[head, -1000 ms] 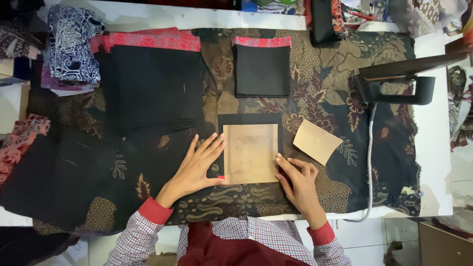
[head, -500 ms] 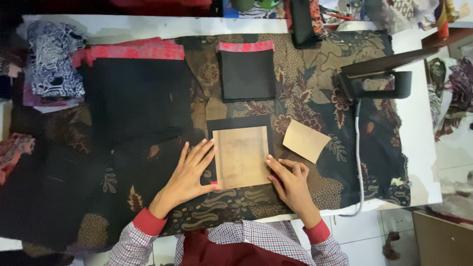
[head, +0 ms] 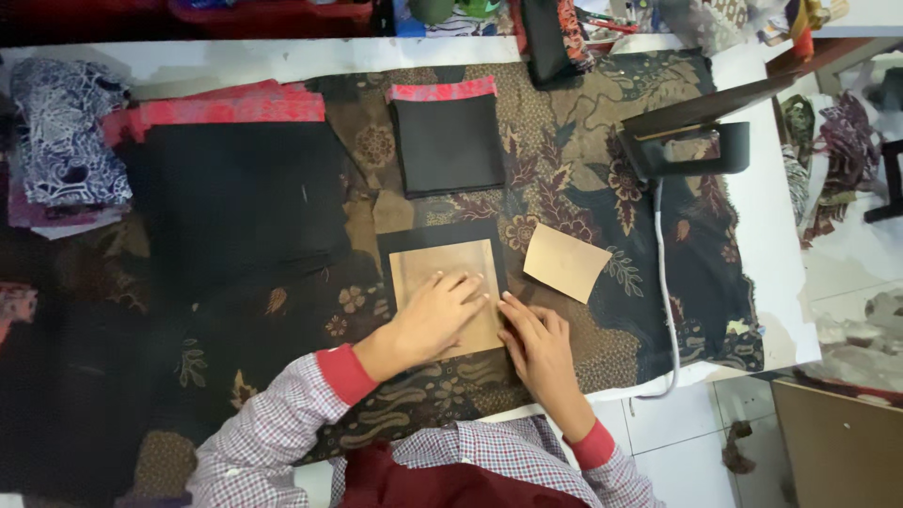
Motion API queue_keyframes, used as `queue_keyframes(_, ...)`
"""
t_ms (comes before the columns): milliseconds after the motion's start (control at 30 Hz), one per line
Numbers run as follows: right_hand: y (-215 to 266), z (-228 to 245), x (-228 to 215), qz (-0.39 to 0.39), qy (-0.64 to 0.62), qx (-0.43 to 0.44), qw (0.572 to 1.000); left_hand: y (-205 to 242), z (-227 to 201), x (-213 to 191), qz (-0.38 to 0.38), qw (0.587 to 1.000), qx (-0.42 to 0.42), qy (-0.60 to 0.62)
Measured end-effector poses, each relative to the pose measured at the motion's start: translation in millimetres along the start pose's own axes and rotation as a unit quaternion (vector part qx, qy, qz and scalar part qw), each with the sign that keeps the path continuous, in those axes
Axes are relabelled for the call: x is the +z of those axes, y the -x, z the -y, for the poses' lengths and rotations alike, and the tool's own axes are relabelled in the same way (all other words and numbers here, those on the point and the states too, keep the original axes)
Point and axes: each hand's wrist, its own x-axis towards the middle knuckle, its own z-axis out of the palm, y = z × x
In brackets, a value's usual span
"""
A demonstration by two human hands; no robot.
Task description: The person irons small black fabric pieces with red trim on a patterned table. They place a brown paper sheet over each piece, press with an iron, then remove the paper and stack the finished pieces.
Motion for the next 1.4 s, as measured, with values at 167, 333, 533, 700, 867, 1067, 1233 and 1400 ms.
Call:
queue_keyframes(167,11.0,10.2,-3.0,-0.024,-0.060,0.151,0.986,-12.3,-9.3,-0.5,0.034,0.999,-0.016,-0.021)
queue_keyframes(333,9.4,6.6,1.5,0.022,-0.088,0.241,0.966,-20.6,-15.3,3.5,0.012,1.000,0.005,-0.022)
queue_keyframes(533,5.8,11.4,-3.1,0.051,-0.029,0.228,0.972,-31.1,-26.5,-8.2,0.122,0.990,-0.016,-0.074)
queue_keyframes(700,8.5,26.7,-2.9,-0.004,-0.033,0.171,0.985,-34.0,-27.2,-8.0,0.062,0.996,0.008,-0.068)
queue_keyframes(867,13.0,33.1,-3.8,-0.022,0.052,0.085,0.995,-32.7,-20.7,14.4,0.100,0.990,0.012,-0.102)
queue_keyframes(1067,3.9,1.8,-11.9,-0.040,0.015,0.016,0.999,-15.9,-7.3,23.6,0.042,0.996,0.024,-0.081)
queue_keyframes(1233,-25.8,-47.6,-2.9,0.015,0.108,0.006,0.994,-10.2,-7.4,16.7,0.017,0.999,0.018,-0.019)
queue_keyframes(1400,-52.1,-125.8,-4.2,0.039,0.022,0.030,0.999,-5.8,-5.3,12.7,-0.014,1.000,0.023,0.007)
